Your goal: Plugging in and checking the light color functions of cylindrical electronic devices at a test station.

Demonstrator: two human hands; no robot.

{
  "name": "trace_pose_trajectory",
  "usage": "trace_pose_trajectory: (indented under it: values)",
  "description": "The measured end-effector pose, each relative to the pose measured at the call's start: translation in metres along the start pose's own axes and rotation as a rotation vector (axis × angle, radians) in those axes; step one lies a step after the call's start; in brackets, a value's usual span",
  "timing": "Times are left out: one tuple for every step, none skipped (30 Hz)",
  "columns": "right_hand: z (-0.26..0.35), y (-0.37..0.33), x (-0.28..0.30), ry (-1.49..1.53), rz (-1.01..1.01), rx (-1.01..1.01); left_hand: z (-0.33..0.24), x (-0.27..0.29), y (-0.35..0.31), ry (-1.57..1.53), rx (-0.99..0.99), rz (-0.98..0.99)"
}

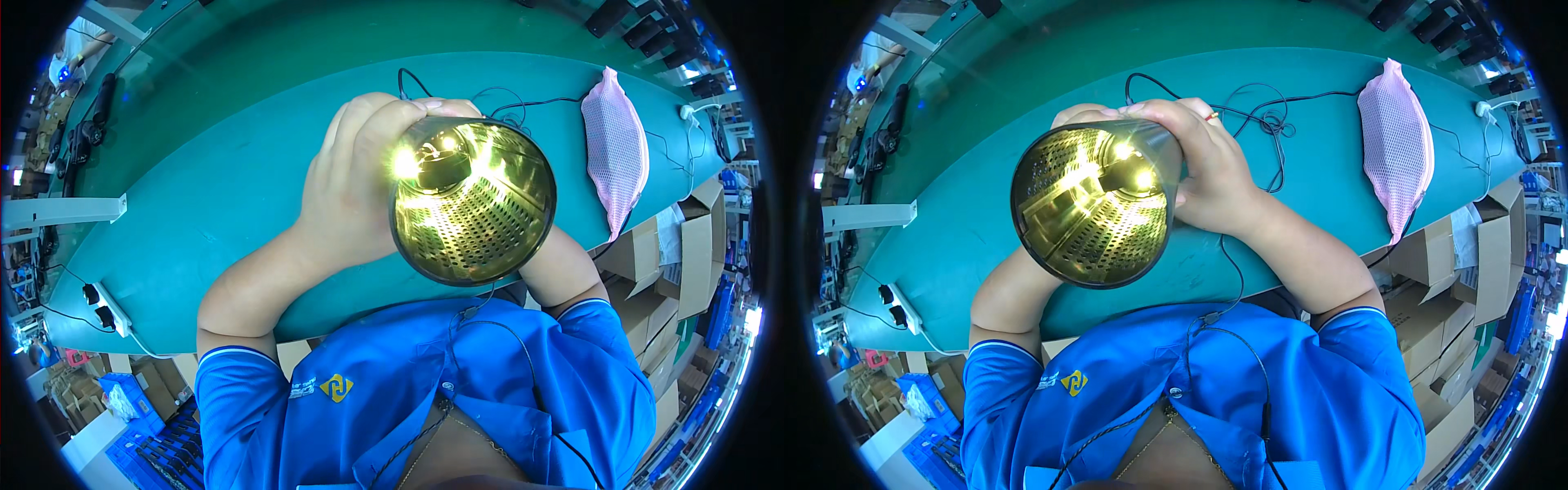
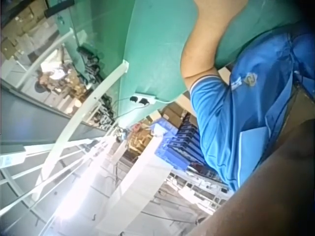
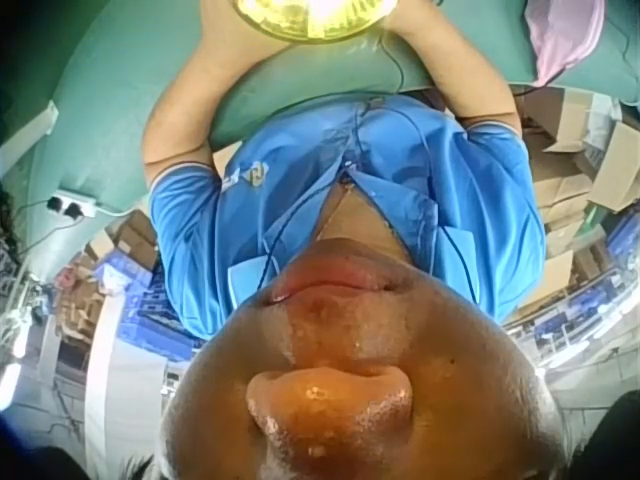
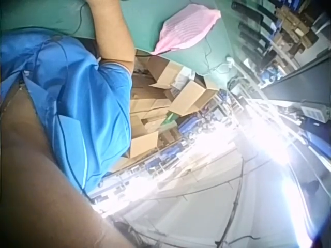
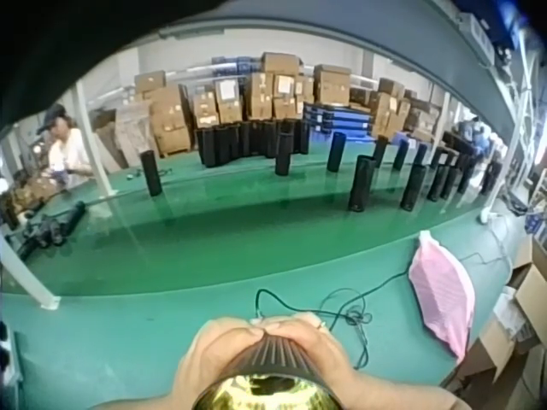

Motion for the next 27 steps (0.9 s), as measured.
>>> trace_pose_trajectory:
  values:
    - [-0.0029, -0.0007, -0.0004, 0.012, 0.014, -0.046, 0.0003, 0.0001, -0.0002, 0.009, 0.001, 0.004]
    - [-0.0048, -0.001, -0.0004, 0.019, 0.021, -0.069, 0.0006, 0.0, -0.0005, 0.035, 0.001, 0.013]
    - [-0.0068, -0.0012, -0.0005, 0.025, 0.028, -0.092, 0.001, 0.0003, -0.0006, 0.017, 0.001, 0.008]
    - [-0.0056, -0.0003, -0.0003, -0.007, 0.026, -0.037, 0.001, 0.0002, -0.0007, 0.029, -0.012, 0.012]
    - [-0.0043, 0.0008, -0.0001, -0.038, 0.024, 0.018, 0.0012, 0.0, -0.0007, 0.041, -0.027, 0.016]
    - [-0.0031, 0.0019, 0.0001, -0.07, 0.022, 0.071, 0.0015, -0.0008, -0.0007, 0.052, -0.04, 0.02]
    - [-0.0011, 0.0023, 0.0, -0.114, 0.017, 0.126, 0.0017, -0.0014, -0.0008, 0.08, -0.054, 0.028]
    - [-0.0013, 0.0026, -0.0002, -0.101, 0.02, 0.125, 0.0022, -0.0015, -0.0007, 0.063, -0.054, 0.025]
    - [-0.0015, 0.0028, -0.0003, -0.081, 0.018, 0.122, 0.0026, -0.0015, -0.0005, 0.051, -0.056, 0.02]
    - [-0.0011, 0.0026, -0.0003, -0.06, 0.016, 0.118, 0.0028, -0.0013, -0.0004, 0.038, -0.058, 0.015]
    - [-0.0009, 0.0023, -0.0002, -0.04, 0.014, 0.114, 0.0027, -0.0013, -0.0002, 0.025, -0.06, 0.01]
    - [-0.0005, 0.0019, 0.0, -0.021, 0.012, 0.111, 0.0024, -0.0012, 0.0, 0.023, -0.064, 0.005]
    - [-0.0001, 0.0014, 0.0, -0.021, 0.013, 0.111, 0.0019, -0.0013, -0.0001, 0.012, -0.062, 0.004]
    - [-0.0003, 0.0012, 0.0, -0.031, 0.018, 0.105, 0.0019, -0.0008, -0.0001, 0.0, -0.044, -0.003]
    - [-0.0006, 0.0009, 0.0, -0.04, 0.023, 0.098, 0.0018, -0.0005, -0.0002, -0.013, -0.027, -0.009]
    - [-0.0011, 0.0017, 0.0007, -0.049, 0.023, 0.099, 0.0016, 0.0003, -0.0004, -0.025, -0.01, -0.014]
    - [-0.0017, 0.0021, 0.0009, -0.051, 0.024, 0.098, 0.0022, 0.0001, -0.0002, -0.016, 0.007, -0.011]
    - [-0.0028, 0.0034, 0.0012, -0.051, 0.028, 0.101, 0.002, 0.0005, -0.0001, -0.039, 0.006, -0.017]
    - [-0.0037, 0.0044, 0.0012, -0.056, 0.029, 0.103, 0.0018, 0.0007, -0.0001, -0.021, -0.003, -0.004]
    - [-0.0047, 0.0054, 0.0014, -0.058, 0.028, 0.104, 0.002, 0.0004, 0.0002, -0.004, -0.011, 0.01]
    - [-0.0054, 0.0063, 0.0014, -0.06, 0.029, 0.105, 0.002, 0.0002, 0.0, 0.014, -0.019, 0.024]
    - [-0.0054, 0.0059, 0.001, -0.064, 0.029, 0.106, 0.002, -0.0002, 0.0001, 0.054, -0.032, 0.032]
    - [-0.0062, 0.007, 0.0011, -0.066, 0.029, 0.105, 0.0024, -0.0008, 0.0002, 0.032, -0.027, 0.037]
    - [-0.0055, 0.006, 0.0005, -0.065, 0.028, 0.106, 0.0024, -0.001, 0.0006, 0.021, -0.031, 0.031]
    - [-0.0055, 0.0061, 0.0005, -0.064, 0.029, 0.106, 0.0023, -0.0012, 0.0013, 0.009, -0.035, 0.024]
    - [-0.0054, 0.0068, 0.0007, -0.065, 0.028, 0.108, 0.002, -0.0012, 0.0019, -0.002, -0.039, 0.017]
    - [-0.0046, 0.0057, 0.0005, -0.066, 0.029, 0.105, 0.0012, -0.0011, 0.0026, 0.005, -0.05, 0.016]
Point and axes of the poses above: each hand's wrist, its own y-axis towards the middle knuckle, its own x-axis out of the back of the hand, z = x × y, the point moved 5 cm from there along y, towards the middle knuckle, and after that the axes turned 6 degrees about -z, right-handed, at the moved point
